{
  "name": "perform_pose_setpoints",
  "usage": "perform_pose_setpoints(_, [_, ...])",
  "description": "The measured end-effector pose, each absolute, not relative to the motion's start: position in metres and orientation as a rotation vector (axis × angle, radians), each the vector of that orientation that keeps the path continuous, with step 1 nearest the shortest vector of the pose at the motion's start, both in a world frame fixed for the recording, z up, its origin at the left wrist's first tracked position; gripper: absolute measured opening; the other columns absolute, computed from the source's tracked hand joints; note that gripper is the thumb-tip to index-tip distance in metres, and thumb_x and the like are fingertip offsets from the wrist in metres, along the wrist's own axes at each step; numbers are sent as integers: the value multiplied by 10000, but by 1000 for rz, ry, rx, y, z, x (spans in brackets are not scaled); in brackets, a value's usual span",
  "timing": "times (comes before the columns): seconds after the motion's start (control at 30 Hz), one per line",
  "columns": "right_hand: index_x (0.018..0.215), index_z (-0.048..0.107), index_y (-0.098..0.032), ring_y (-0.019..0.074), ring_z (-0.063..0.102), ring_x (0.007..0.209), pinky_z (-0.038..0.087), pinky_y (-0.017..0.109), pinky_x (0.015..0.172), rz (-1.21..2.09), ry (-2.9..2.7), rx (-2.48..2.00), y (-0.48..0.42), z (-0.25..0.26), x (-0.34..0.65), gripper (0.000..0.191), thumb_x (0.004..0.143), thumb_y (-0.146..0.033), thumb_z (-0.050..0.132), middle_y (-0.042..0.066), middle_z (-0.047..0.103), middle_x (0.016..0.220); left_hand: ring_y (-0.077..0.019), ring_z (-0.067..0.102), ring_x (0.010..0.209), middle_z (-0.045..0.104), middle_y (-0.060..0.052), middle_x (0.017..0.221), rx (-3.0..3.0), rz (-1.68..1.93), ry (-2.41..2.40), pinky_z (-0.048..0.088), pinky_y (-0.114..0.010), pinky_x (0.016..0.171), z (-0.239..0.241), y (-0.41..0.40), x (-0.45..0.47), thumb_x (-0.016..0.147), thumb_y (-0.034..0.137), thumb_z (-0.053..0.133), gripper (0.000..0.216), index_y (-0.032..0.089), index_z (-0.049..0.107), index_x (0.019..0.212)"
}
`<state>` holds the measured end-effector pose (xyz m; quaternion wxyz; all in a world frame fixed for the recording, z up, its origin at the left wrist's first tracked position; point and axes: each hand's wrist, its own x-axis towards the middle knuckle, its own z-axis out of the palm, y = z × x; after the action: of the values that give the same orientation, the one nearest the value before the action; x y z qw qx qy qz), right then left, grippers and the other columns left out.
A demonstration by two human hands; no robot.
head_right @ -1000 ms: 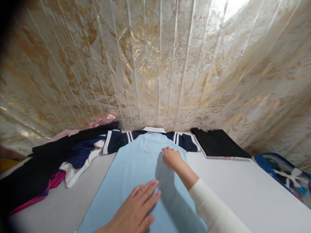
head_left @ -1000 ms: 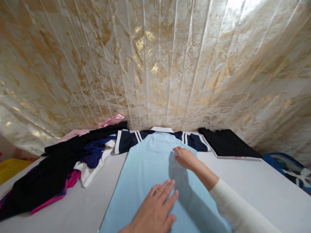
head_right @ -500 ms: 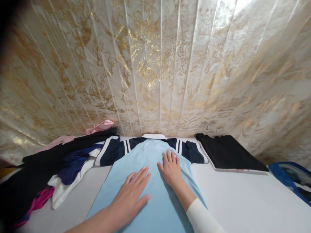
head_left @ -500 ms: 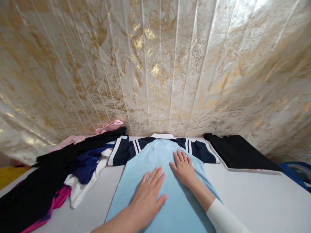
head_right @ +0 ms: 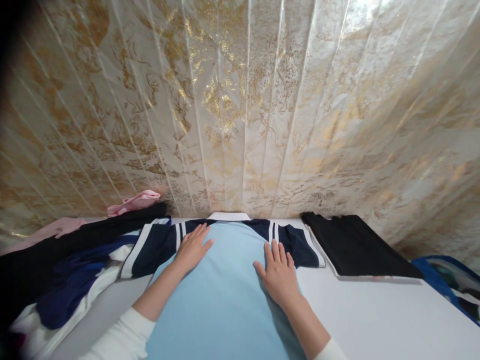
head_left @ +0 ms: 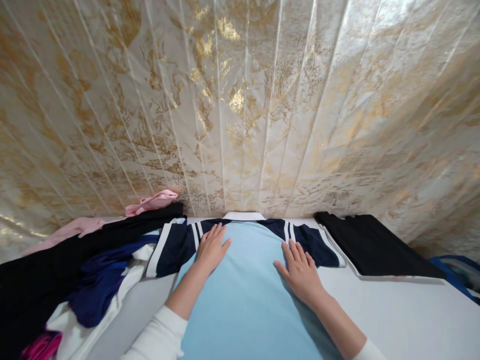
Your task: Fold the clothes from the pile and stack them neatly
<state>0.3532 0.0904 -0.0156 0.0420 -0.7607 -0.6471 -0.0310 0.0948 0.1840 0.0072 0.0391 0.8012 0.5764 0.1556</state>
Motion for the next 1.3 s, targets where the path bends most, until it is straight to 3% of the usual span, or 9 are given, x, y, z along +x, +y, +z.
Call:
perform_pose_setpoints(0.1, [1409, 440, -89, 355, 279, 1402, 270, 524, 1085, -39, -2033, -2276, 109, 0, 345, 633, 891, -451, 476, 184, 340, 1514, -234, 451, 1282, 502, -99, 1402, 2442, 580, 1786, 366, -377, 1022, 16, 187, 106, 949, 245, 439, 341, 197, 558, 1265])
perform_pose_setpoints(0.3, [1313, 540, -189, 228, 555, 1177, 416, 332, 962, -5, -2097, -2038, 177, 16, 326, 417, 938, -277, 380, 90, 573, 1344, -220, 572, 1060, 645, -73, 1092, 2385, 666, 1872, 432, -340, 889, 22, 213, 122, 935, 185, 433, 261, 209, 641, 1091])
perform_pose_setpoints(0.43, [1362, 490, -130, 319, 395, 1331, 355, 445, 1024, -54, -1971, -2145, 197, -3, 325, 468, 945, -312, 376, 139, 443, 1461, -252, 529, 1153, 595, -87, 1249, 2380, 677, 1884, 402, -394, 959, 8, 220, 119, 929, 220, 479, 281, 209, 604, 1181])
perform_pose_setpoints(0.53, [1413, 429, -155, 303, 301, 1394, 292, 452, 1075, -63, -1977, -2155, 198, -15, 333, 516, 961, -392, 354, 115, 373, 1513, -272, 430, 1287, 508, -97, 1391, 2412, 674, 1812, 329, -438, 1052, -2, 221, 113, 927, 240, 500, 357, 201, 543, 1280])
perform_pose_setpoints(0.63, [1432, 402, -179, 274, 287, 1407, 280, 441, 1087, -49, -2050, -2115, 197, -17, 344, 540, 961, -435, 343, 92, 358, 1525, -273, 414, 1311, 504, -94, 1402, 2446, 671, 1706, 320, -452, 1069, -5, 226, 101, 928, 268, 504, 376, 196, 533, 1296])
perform_pose_setpoints(0.8, [1419, 424, -198, 221, 295, 1408, 290, 398, 1090, -44, -2177, -2007, 193, -10, 366, 521, 962, -435, 343, 60, 366, 1523, -201, 539, 1189, 599, -37, 1294, 2495, 706, 1535, 400, -339, 1024, 1, 240, 68, 925, 290, 495, 325, 216, 583, 1229])
perform_pose_setpoints(1.0, [1408, 437, -205, 223, 314, 1398, 285, 422, 1085, -82, -2190, -1976, 190, -11, 380, 507, 970, -428, 318, 66, 393, 1508, -201, 535, 1197, 600, -48, 1297, 2494, 685, 1601, 383, -350, 1037, 3, 245, 47, 919, 268, 479, 315, 204, 593, 1206])
perform_pose_setpoints(1.2, [1401, 444, -141, 257, 324, 1392, 289, 450, 1079, -133, -2206, -1970, 182, 0, 372, 512, 954, -376, 360, 129, 396, 1498, -310, 442, 1302, 556, -147, 1347, 2527, 536, 1738, 329, -498, 1055, 21, 220, 77, 912, 186, 444, 343, 154, 595, 1218])
perform_pose_setpoints(1.3, [1421, 416, -135, 247, 295, 1409, 282, 429, 1094, -146, -2243, -1929, 149, 2, 362, 524, 944, -350, 393, 128, 373, 1511, -302, 396, 1342, 443, -160, 1448, 2590, 475, 1696, 327, -465, 1068, 27, 178, 93, 922, 203, 452, 395, 138, 534, 1303])
